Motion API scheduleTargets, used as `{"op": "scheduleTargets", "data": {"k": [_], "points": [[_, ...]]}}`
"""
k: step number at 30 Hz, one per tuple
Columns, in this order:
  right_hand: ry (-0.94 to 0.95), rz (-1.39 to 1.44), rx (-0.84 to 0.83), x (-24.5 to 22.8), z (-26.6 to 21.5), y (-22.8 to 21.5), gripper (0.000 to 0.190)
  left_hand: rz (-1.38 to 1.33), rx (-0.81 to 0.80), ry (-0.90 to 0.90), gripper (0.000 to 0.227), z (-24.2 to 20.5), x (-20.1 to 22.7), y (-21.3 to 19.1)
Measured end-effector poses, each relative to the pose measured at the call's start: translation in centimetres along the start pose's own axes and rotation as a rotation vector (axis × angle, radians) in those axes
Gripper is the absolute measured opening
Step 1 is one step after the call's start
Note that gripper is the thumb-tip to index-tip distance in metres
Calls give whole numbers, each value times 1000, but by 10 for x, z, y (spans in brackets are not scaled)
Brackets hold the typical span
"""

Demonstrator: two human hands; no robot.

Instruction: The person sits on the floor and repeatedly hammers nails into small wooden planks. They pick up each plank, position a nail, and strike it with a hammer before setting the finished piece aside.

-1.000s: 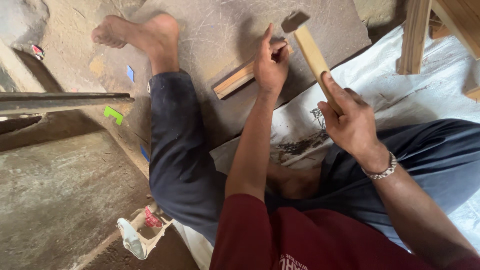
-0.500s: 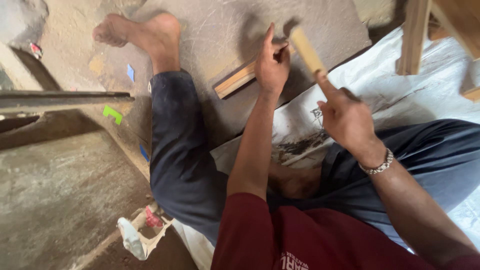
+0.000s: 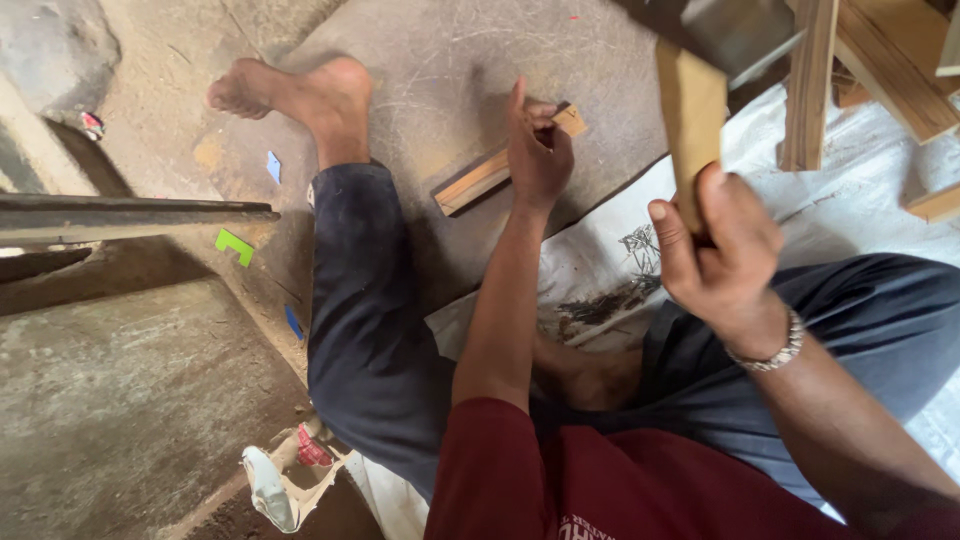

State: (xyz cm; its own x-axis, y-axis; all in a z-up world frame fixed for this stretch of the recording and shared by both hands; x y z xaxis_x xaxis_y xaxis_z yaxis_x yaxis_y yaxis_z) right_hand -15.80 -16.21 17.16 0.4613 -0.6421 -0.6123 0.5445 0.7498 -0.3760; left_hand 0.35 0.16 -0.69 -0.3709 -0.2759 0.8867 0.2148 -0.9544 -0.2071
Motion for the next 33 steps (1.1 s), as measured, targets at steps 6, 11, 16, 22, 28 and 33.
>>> {"op": "scheduleTargets", "data": {"k": [6, 11, 16, 22, 28, 33], "points": [[544, -314, -610, 33, -41, 25, 63, -24, -13, -6, 88, -3, 1, 0], [390, -150, -334, 26, -71, -3, 70, 6, -58, -76, 83, -1, -15, 3], [1064, 265, -297, 36, -93, -6, 82, -225, -105, -93, 54, 5, -15, -5], [1499, 634, -160, 35, -90, -5, 82, 680, -521, 152, 55, 18, 18, -91], [1474, 696, -161, 39, -93, -3, 82, 641, -477, 23, 40, 24, 39, -60], [1506, 653, -171, 42, -89, -5, 83, -257, -554, -468, 43, 56, 137, 86]]}}
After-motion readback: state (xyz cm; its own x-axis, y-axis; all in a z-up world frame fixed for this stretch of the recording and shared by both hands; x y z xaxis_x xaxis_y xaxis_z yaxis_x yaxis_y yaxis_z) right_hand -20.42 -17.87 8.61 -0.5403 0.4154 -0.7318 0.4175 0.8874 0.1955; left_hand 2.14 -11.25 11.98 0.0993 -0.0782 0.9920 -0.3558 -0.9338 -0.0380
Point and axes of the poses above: each hand's wrist, its own z-axis towards the middle knuckle, its own y-axis out of the palm, x = y × z, the point moved 1 cm from there along z, towards the middle knuckle, and after that the axes turned 7 degrees about x, right-handed, at the moved point
